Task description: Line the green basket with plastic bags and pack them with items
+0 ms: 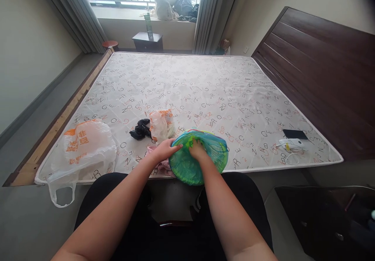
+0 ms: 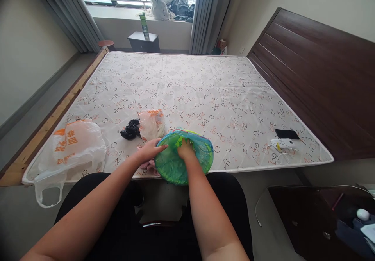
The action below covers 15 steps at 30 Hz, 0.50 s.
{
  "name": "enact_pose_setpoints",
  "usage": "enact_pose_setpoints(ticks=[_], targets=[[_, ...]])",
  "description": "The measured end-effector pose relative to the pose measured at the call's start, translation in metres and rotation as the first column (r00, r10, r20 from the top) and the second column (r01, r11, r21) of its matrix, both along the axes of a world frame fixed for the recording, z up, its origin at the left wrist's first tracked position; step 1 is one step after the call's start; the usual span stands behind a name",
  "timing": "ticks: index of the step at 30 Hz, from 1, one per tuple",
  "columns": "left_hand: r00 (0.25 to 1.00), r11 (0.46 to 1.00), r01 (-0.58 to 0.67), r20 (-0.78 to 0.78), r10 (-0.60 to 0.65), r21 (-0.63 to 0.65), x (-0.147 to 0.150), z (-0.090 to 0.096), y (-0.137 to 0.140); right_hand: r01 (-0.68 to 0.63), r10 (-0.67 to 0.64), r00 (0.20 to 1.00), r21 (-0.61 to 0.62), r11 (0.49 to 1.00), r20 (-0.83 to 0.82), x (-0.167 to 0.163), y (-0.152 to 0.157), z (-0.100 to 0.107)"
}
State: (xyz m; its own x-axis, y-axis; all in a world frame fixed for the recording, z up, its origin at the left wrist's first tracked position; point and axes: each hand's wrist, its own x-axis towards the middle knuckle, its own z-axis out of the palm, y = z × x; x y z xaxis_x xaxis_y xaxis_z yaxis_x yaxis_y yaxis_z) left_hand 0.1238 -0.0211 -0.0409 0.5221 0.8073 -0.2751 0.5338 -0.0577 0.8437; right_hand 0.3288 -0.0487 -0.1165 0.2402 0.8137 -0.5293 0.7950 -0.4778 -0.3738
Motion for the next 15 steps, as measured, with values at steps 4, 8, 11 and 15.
enact_pose_setpoints(ticks=[4, 8, 11, 15], targets=[[1.000, 1.000, 0.015, 0.014, -0.015, 0.000, 0.001, -0.003, -0.001, -0.086, 0.089, 0.996, -0.121, 0.989, 0.022, -0.015, -0.011, -0.012], [0.999, 1.000, 0.025, 0.024, -0.025, 0.014, -0.003, -0.003, -0.004, -0.145, 0.158, 0.985, -0.168, 0.975, 0.066, -0.019, -0.012, -0.008], [0.999, 0.999, 0.045, 0.011, -0.045, 0.029, -0.006, -0.003, -0.006, -0.172, 0.184, 0.980, -0.141, 0.975, 0.079, -0.018, -0.007, 0.008], [0.997, 0.997, 0.071, 0.005, -0.071, 0.024, -0.006, -0.002, -0.009, -0.264, 0.269, 0.963, -0.134, 0.955, 0.019, -0.016, 0.004, 0.027]])
